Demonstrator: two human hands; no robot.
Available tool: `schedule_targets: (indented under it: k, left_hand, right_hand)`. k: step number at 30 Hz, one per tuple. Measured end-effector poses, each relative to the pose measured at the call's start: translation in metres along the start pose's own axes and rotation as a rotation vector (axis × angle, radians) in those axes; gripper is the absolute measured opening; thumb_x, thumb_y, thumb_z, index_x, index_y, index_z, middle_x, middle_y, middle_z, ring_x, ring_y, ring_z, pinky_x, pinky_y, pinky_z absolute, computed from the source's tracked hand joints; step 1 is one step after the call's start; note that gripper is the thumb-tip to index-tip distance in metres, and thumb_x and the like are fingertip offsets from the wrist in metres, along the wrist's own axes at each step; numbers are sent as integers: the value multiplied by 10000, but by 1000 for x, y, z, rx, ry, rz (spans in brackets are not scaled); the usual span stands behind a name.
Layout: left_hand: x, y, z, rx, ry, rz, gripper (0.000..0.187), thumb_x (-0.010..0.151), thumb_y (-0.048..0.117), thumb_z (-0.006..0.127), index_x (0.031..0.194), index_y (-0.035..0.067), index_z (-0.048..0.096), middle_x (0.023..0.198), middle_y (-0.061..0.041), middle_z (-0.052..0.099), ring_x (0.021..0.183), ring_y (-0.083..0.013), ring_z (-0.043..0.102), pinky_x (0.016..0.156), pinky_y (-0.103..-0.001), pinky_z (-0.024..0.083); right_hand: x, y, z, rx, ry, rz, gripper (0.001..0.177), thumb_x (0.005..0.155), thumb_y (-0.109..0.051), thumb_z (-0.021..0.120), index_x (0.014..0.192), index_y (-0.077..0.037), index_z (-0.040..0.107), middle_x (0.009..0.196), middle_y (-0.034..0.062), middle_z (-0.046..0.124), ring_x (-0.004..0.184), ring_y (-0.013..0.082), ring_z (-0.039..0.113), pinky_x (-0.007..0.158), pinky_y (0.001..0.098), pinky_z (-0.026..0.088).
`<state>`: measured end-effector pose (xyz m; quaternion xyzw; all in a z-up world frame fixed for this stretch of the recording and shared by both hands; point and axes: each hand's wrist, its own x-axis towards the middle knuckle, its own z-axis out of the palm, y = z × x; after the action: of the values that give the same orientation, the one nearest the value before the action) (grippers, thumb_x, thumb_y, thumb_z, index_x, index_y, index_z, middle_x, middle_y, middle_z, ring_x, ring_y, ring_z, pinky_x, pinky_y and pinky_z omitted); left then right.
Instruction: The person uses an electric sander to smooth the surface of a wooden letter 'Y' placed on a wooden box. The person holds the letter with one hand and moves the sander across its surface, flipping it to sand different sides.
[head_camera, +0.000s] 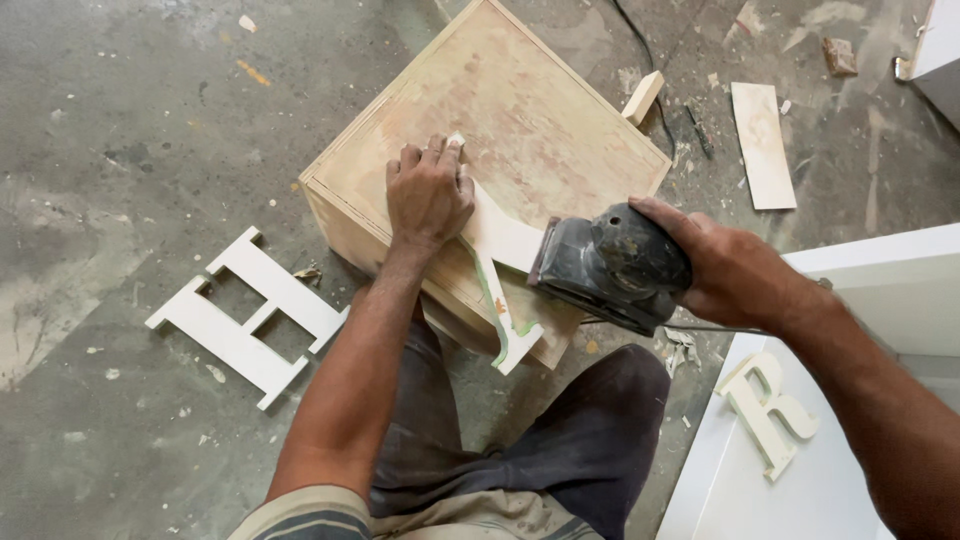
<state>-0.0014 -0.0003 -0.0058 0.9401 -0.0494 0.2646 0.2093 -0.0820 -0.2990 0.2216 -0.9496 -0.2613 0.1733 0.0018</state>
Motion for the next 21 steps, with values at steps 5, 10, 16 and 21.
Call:
schedule_targets:
  k: [5, 10, 16, 21]
  left_hand:
    - [-1, 1, 0, 0, 18, -11, 426, 848, 306, 632, 1205, 101, 741, 1243, -76, 715, 924, -306, 628, 732, -472, 491]
    - [1, 4, -4, 11, 37, -16, 433, 821, 305, 638, 1190, 110, 755, 1221, -63, 724, 891, -300, 613, 718, -469, 474]
    - [-3, -5, 20, 39, 182, 17, 384, 776, 316, 663, 1112, 174, 786, 1157, -62, 730, 921, -283, 638, 746, -437, 469]
    - [1, 1, -1, 13, -6, 14, 406, 873, 289, 625, 1225, 113, 721, 1205, -61, 723, 916, -290, 619, 713, -462, 496]
  right_hand:
    - [-24, 13, 7, 30, -40, 54, 1016, 745, -160, 781, 1618, -225, 266, 1181, 201, 657, 886, 397, 716, 754, 484, 592]
    - [-12, 5, 7, 34, 57, 12, 993, 747, -162, 779, 1604, -225, 280, 1197, 247, 658, 835, 453, 708, 719, 528, 589]
    - [-2, -2, 6, 27, -45, 275, 1073, 678, -225, 745, 1611, -431, 255, 1164, 180, 674, 1049, 492, 686, 973, 592, 539]
    - [-72, 52, 40, 29, 132, -31, 1081, 706, -159, 820, 1615, -185, 237, 1239, 244, 660, 792, 383, 714, 709, 486, 605]
